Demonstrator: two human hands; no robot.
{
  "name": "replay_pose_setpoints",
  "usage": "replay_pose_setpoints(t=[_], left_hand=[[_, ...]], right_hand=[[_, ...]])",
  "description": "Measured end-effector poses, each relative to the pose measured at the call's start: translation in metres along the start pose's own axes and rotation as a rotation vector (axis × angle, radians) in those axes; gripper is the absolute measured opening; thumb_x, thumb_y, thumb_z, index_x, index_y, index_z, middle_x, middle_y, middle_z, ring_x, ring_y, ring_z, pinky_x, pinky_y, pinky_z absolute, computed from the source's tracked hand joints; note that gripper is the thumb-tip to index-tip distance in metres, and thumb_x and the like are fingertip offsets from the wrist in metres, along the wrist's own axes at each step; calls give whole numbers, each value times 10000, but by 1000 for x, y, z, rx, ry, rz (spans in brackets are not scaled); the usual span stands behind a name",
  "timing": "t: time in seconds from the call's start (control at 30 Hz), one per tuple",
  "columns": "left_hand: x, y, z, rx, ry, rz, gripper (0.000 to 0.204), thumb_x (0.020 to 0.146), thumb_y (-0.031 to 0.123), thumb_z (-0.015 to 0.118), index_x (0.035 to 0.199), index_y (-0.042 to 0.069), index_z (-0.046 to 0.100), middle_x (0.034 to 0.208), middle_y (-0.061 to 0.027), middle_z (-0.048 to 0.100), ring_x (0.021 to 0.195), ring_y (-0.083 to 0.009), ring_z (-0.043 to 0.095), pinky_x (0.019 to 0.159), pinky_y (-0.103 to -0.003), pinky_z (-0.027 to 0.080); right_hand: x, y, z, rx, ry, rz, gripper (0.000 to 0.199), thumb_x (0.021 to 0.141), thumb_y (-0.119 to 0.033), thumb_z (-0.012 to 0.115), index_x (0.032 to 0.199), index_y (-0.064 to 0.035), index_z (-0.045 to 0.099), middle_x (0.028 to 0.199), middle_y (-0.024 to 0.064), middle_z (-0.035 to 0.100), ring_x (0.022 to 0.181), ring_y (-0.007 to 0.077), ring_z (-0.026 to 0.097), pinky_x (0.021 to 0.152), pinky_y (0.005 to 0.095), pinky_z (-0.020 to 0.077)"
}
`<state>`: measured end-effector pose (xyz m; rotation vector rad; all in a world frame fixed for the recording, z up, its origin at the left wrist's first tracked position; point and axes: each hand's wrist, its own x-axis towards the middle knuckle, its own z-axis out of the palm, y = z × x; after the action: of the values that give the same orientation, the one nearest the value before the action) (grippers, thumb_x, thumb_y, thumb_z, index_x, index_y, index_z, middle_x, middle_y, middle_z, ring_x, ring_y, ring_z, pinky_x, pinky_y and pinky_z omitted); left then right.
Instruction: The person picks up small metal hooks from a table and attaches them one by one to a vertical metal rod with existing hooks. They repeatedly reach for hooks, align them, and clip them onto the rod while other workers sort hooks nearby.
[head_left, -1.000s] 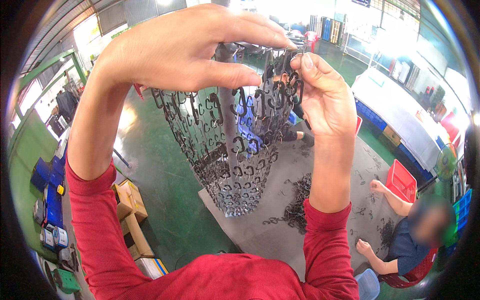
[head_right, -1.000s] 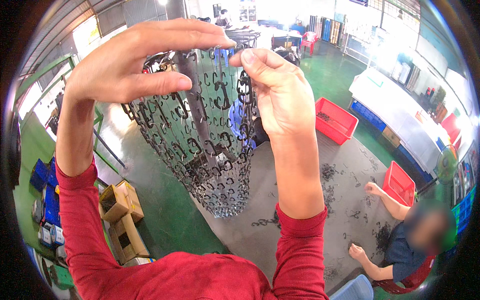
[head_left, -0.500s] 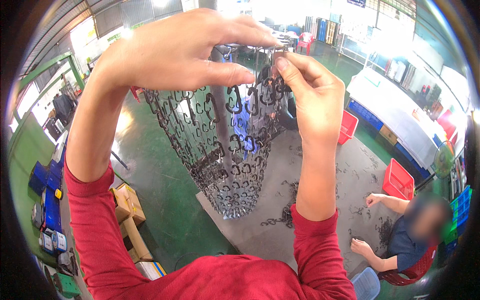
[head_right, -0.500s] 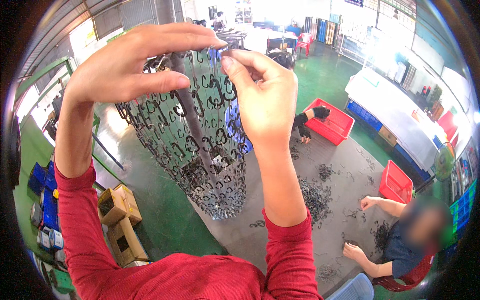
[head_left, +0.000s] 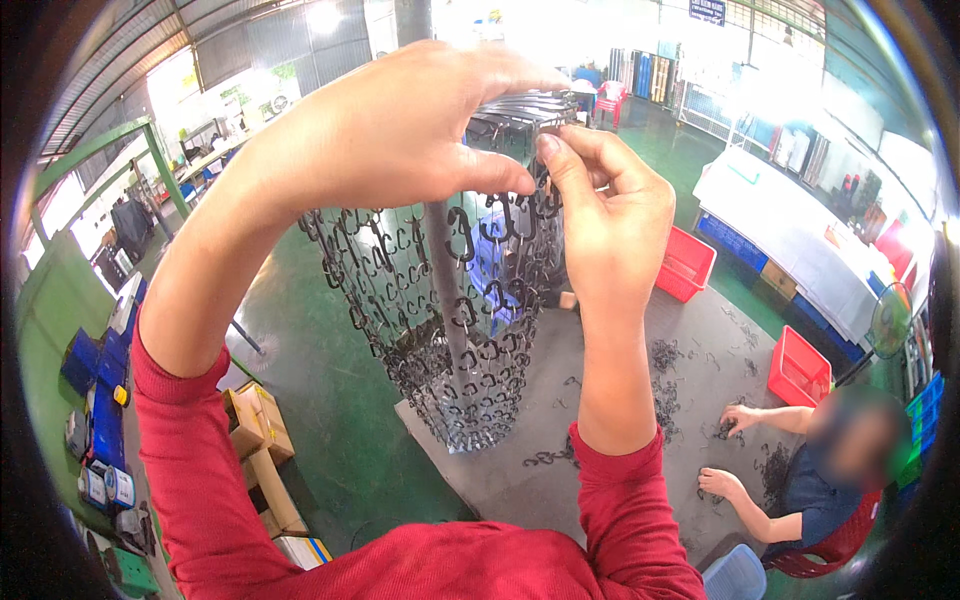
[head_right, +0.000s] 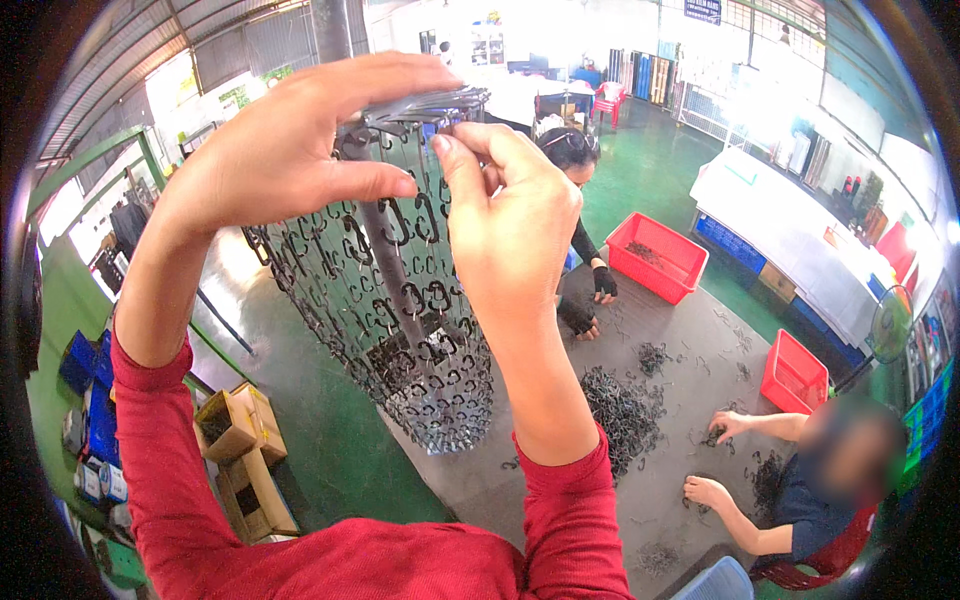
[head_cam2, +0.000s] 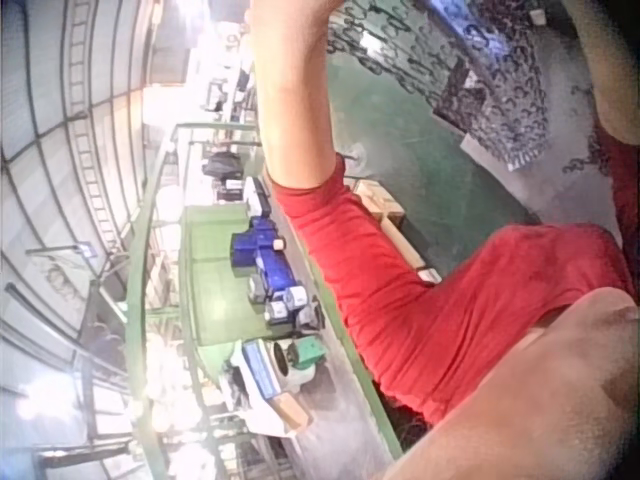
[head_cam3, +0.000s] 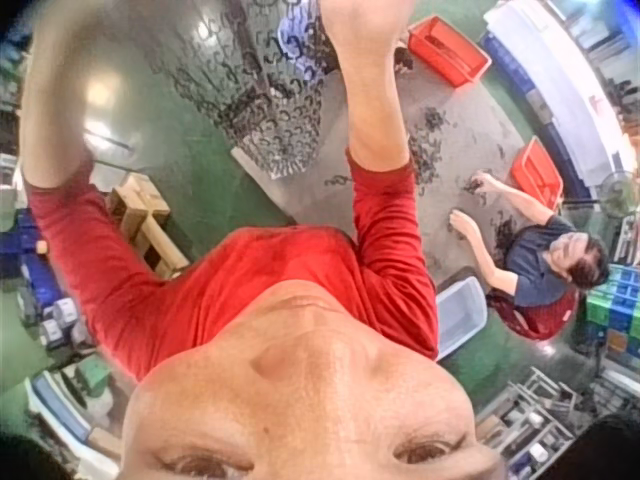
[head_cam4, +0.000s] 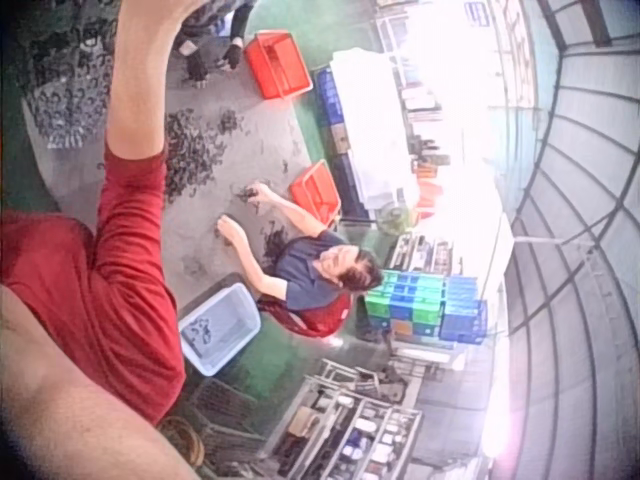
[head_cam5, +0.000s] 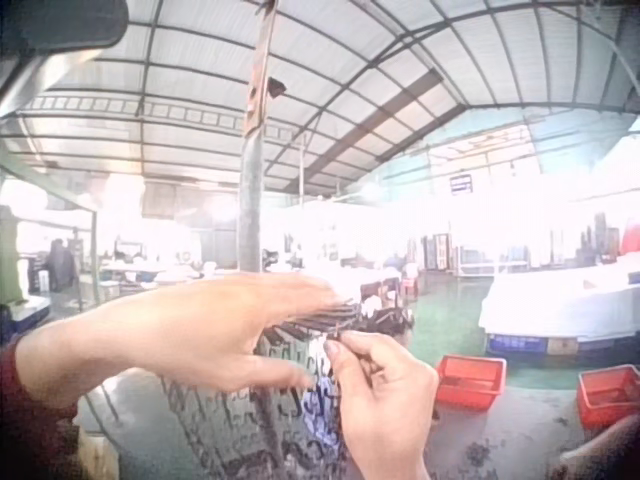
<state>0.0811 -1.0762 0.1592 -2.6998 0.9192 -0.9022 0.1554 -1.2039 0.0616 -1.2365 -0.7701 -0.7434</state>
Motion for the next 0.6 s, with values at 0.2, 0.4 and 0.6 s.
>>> replay_pose_setpoints(t=[0.2, 0.4, 0.6], left_hand=[[7, 14, -15, -214, -205, -195, 559, 672, 265, 699, 1127, 11, 498, 1119, -154, 533, 1084, -310, 477, 918, -392, 367], [2, -5, -25, -64, -276, 118, 573, 715, 291, 653, 1170, -5, 469, 1167, -172, 502, 1139, -326, 430, 948, -398, 341], [-5, -8, -9, -100, -186, 133, 543, 752, 275, 604, 1189, -8, 449, 1183, -198, 479, 1143, -341, 419, 950, -403, 336]], right_hand=[[5, 3, -8, 171, -74, 144, 117, 782, -100, 600, 831, 2, 629, 637, 19, 602, 486, 29, 436, 443, 173, 345], [10, 5, -15, 237, -200, 177, 113, 790, -97, 590, 851, -11, 630, 659, 20, 607, 506, 34, 454, 464, 174, 367], [8, 8, -11, 284, -125, 180, 105, 778, -65, 604, 846, 13, 622, 659, 27, 597, 552, 36, 475, 496, 171, 370]])
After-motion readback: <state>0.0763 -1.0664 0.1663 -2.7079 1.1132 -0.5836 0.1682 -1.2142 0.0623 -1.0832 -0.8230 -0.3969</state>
